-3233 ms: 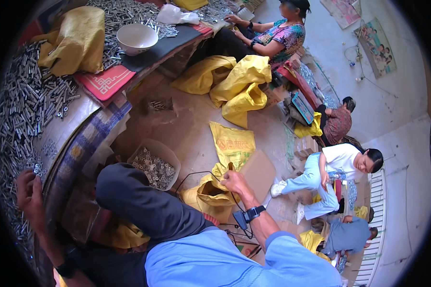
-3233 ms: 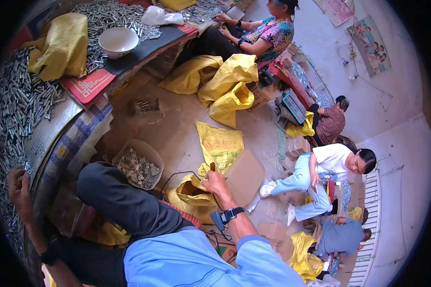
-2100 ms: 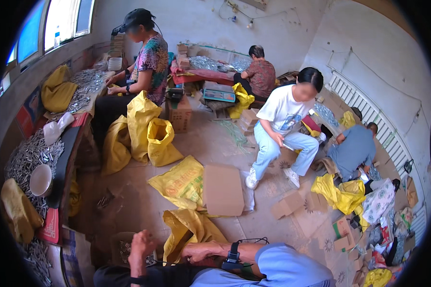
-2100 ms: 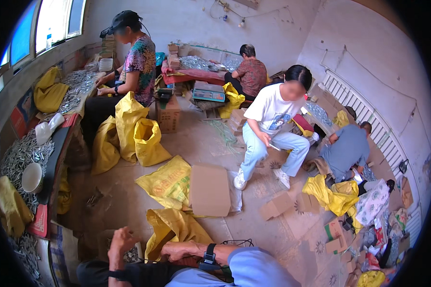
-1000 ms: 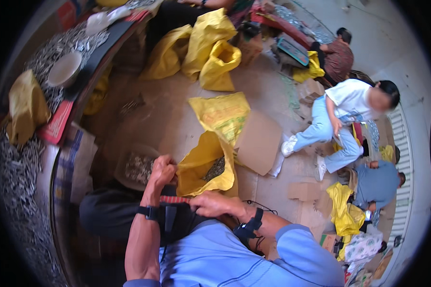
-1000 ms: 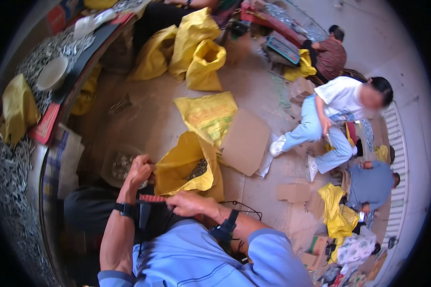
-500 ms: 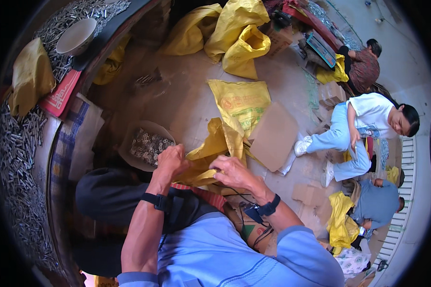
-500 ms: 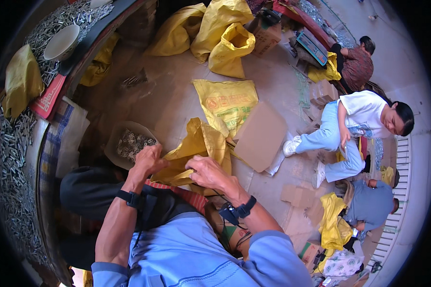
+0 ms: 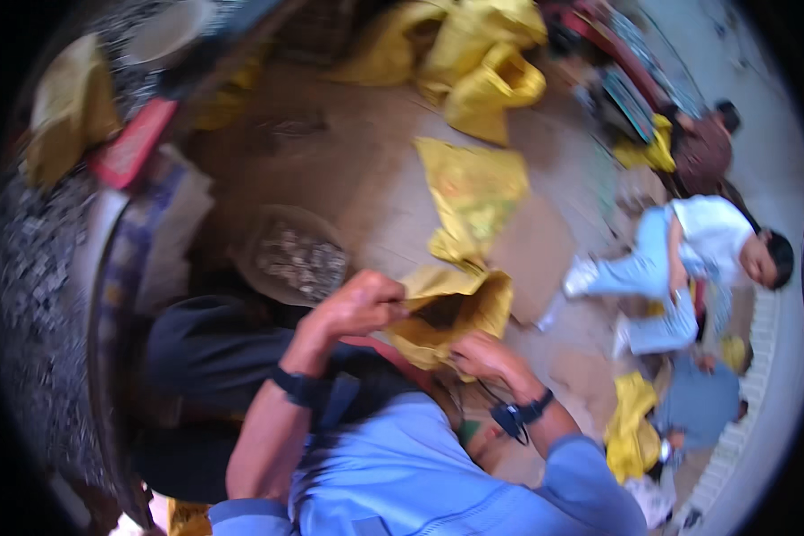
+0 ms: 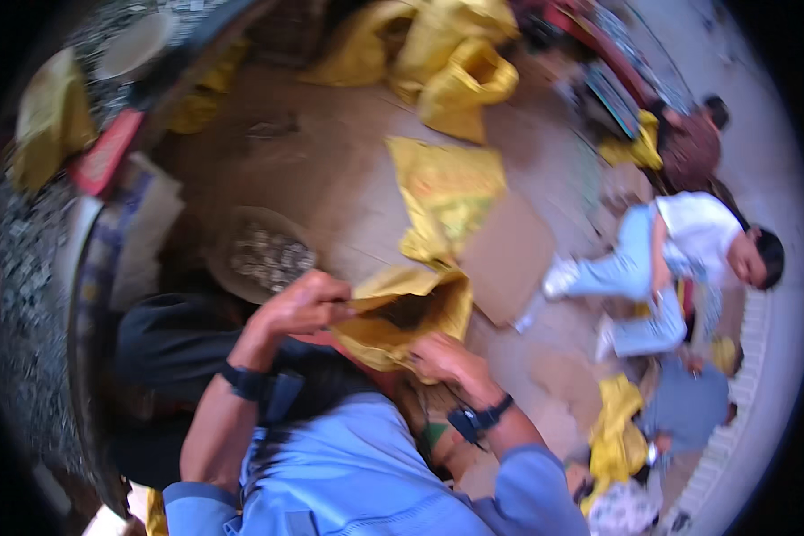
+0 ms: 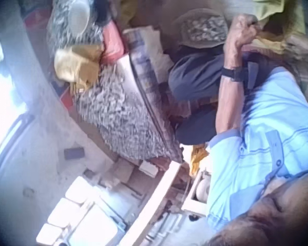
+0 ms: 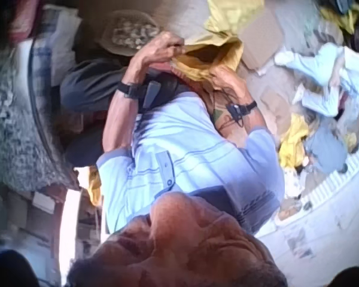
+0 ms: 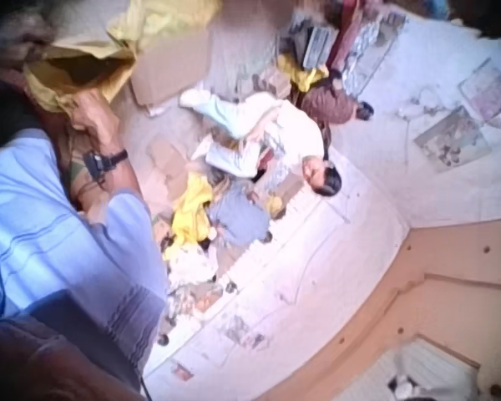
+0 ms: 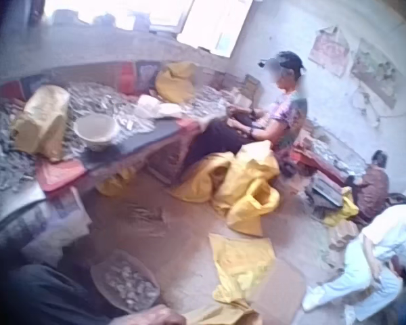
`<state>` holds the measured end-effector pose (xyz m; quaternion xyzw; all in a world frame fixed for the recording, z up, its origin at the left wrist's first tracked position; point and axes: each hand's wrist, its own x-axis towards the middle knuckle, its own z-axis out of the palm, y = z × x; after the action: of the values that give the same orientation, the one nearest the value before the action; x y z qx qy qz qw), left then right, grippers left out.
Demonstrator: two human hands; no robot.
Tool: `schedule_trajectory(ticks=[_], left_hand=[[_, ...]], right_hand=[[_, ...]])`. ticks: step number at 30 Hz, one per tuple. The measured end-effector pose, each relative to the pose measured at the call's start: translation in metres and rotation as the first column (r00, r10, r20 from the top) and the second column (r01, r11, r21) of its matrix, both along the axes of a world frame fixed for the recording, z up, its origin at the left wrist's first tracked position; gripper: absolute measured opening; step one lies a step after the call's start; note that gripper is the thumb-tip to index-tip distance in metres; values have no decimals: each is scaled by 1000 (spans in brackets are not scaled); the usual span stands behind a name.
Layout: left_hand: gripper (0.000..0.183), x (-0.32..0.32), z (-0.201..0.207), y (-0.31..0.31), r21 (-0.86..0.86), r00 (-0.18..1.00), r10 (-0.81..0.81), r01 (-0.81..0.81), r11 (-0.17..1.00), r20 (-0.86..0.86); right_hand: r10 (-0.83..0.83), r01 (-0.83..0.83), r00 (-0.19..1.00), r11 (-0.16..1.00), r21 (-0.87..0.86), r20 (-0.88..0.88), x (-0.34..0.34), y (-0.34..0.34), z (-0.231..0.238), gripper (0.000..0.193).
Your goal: Manually assembling washers onto bolts and sorting metal parts into various containers and bags.
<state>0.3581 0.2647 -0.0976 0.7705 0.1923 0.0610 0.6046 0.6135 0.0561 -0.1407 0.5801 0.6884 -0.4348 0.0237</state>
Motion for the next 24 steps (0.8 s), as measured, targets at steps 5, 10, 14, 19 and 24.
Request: schedule_trajectory(ticks=[5,10,14,19,24], left_hand=[[20,10,-25,4,181,939,246,-205,962,-241],[18,3,-36,-16,293,872,316,-212,932,-373],[18,-7,-32,-11,281,869,324,-227,933,-373],[18,-13,-46,-8,348,869,350,-226,910,-350],[20,-4,-24,-4,330,869,365,-255,909,-333]], right_hand=[[-118,117,993,993,34,21,-5,51,68,23],[-135,209,961,926,314,-243,-70,151,138,24],[-161,300,728,949,100,-666,-135,249,164,29],[-407,361,280,884,-298,-870,-208,388,156,30],[-562,456,151,770,-447,-813,-238,494,133,70]])
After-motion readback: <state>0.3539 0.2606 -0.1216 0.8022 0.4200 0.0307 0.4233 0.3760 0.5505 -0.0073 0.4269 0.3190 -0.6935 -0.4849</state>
